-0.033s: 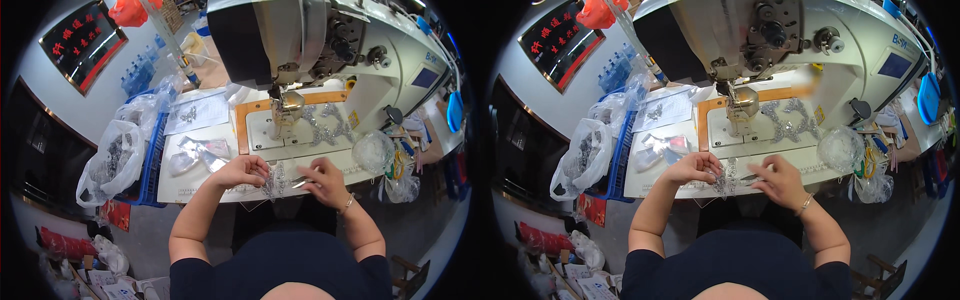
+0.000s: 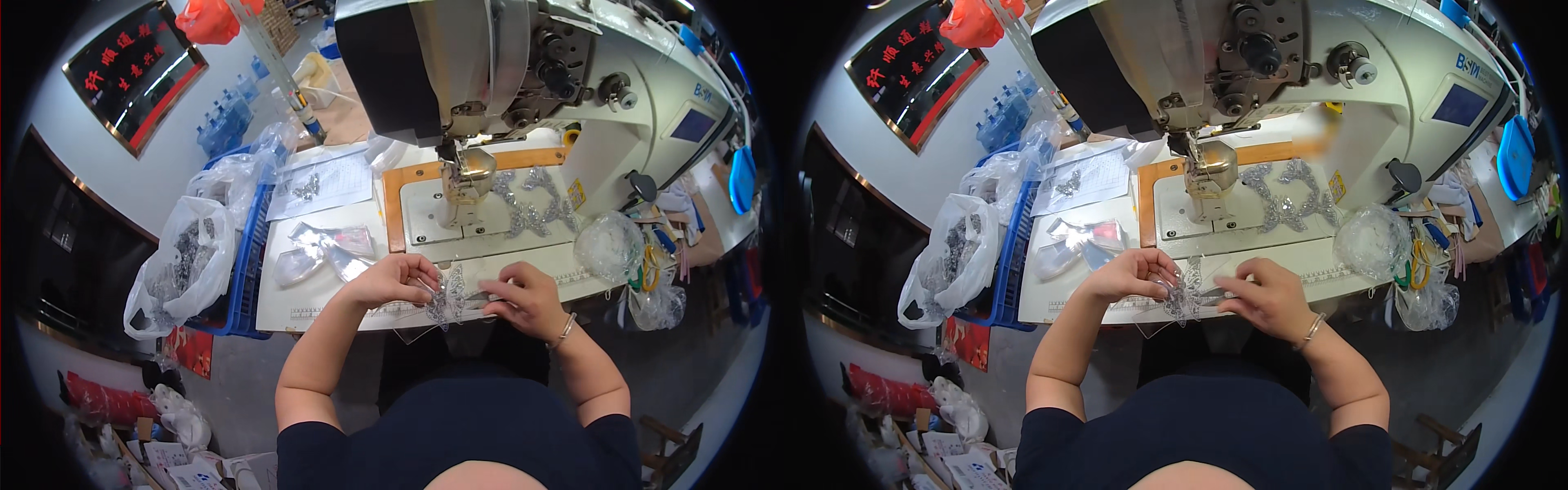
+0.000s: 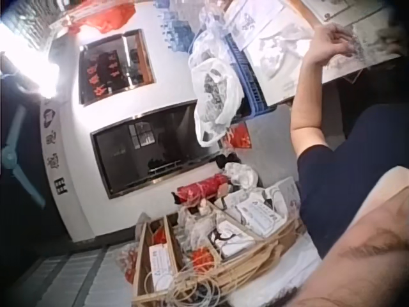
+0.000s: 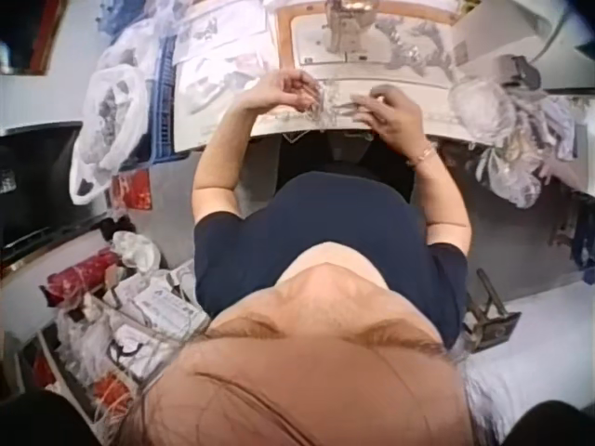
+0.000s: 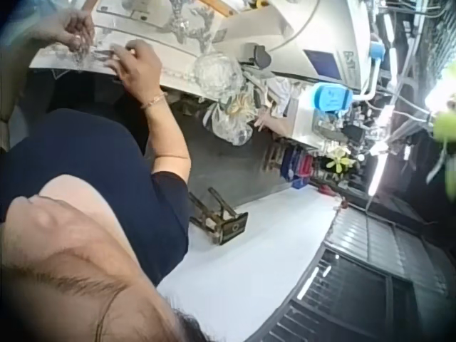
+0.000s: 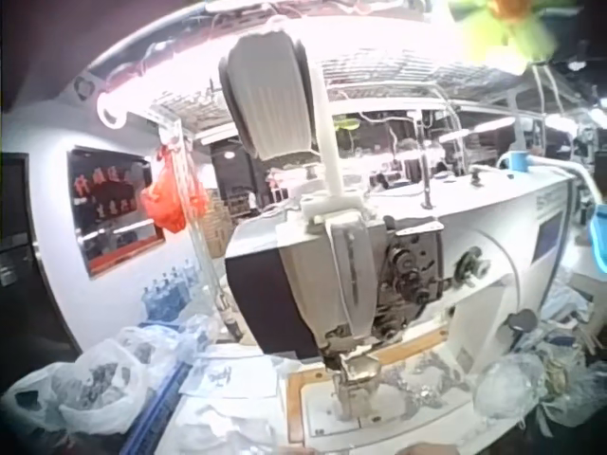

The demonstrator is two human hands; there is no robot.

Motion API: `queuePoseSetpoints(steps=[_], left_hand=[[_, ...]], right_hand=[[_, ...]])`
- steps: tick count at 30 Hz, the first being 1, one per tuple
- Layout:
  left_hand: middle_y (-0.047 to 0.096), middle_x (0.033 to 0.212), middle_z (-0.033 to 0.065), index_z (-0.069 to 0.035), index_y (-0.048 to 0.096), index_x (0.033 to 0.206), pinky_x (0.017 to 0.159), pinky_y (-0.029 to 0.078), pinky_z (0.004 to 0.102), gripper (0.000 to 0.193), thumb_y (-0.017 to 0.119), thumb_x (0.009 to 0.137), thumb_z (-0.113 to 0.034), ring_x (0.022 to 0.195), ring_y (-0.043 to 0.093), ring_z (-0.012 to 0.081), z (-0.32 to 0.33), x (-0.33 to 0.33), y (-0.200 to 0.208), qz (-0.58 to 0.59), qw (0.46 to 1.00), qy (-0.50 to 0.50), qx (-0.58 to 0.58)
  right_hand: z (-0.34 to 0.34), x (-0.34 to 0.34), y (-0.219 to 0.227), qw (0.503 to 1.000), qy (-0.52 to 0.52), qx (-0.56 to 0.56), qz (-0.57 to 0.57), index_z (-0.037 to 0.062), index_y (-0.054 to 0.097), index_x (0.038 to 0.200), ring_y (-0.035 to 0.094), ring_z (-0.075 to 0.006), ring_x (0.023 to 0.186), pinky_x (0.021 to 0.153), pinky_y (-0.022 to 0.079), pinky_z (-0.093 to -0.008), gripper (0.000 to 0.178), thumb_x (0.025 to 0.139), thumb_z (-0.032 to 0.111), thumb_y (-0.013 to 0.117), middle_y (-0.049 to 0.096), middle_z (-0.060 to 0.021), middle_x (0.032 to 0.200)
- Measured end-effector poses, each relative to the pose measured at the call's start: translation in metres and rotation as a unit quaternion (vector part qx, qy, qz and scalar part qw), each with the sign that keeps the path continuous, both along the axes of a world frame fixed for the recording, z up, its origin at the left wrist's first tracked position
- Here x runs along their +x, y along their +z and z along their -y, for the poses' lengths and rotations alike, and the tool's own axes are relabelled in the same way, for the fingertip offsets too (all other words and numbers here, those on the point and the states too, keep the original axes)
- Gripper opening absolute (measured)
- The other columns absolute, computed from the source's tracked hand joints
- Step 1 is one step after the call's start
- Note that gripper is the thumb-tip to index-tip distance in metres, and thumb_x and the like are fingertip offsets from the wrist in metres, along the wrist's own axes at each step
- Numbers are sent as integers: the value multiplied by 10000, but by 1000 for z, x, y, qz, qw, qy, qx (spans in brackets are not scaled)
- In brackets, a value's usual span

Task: The person sews small silver decorative items using a sewing machine. They pick up the items from a plastic bag, position them under the needle, and stitch them. The person handles the items one at a time, occasionally adjusting their position before sewing.

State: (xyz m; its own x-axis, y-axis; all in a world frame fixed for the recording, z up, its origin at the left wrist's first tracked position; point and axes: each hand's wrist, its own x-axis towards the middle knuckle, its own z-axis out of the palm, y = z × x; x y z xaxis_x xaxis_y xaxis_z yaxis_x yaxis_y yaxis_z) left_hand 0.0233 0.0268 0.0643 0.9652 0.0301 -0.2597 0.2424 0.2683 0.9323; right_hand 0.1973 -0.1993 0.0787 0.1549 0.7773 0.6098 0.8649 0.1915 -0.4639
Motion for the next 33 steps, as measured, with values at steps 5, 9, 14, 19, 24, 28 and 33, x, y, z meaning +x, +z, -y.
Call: queuePoseSetpoints(steps=[5,9,14,19,24,28,33], left_hand=[[620,1084,152,48,502,1165,733,538,232,460,675,739,61,847,640,121,3,-1,2,-11,999,-42,-11],[609,1119,157,54,475,1217,713,538,218,513,667,741,60,834,640,113,6,-2,6,-24,998,-54,-3],[600,1142,154,56,462,1236,709,537,218,537,663,738,61,832,637,110,7,-1,7,-19,998,-60,-8],[600,1144,149,61,452,1247,719,535,221,558,671,734,58,836,634,105,7,-1,7,-8,997,-67,-26],[596,1143,155,56,450,1255,726,536,225,566,678,736,48,862,634,118,6,-2,0,6,997,-69,-33],[597,1146,135,31,447,1276,729,538,243,571,674,751,28,886,632,128,4,-8,-4,37,998,-55,8],[617,1062,137,-26,477,1252,732,520,327,551,644,727,-2,863,636,224,62,-6,40,97,813,120,561]], right_hand=[[-17,1,1,988,34,7,151,136,660,908,537,-160,657,547,441,-286,281,697,312,721,557,21,803],[-23,1,8,982,72,-7,176,143,670,906,543,-168,636,529,440,-294,298,664,298,752,563,18,777],[-29,5,4,982,112,-17,150,164,660,903,530,-156,668,571,453,-289,270,702,335,719,545,29,794],[-33,4,1,982,120,-11,143,159,672,885,538,-165,668,579,458,-290,274,684,336,734,550,28,785],[-32,4,-15,988,143,2,-55,120,677,868,548,-163,682,612,456,-267,191,743,255,728,573,-24,807],[-28,7,-38,938,88,71,-327,48,627,999,496,-98,661,592,404,-229,276,804,230,698,532,-20,791],[-24,-26,-43,699,85,38,-709,30,464,1217,378,-26,590,493,317,-180,571,791,304,728,406,56,788]])
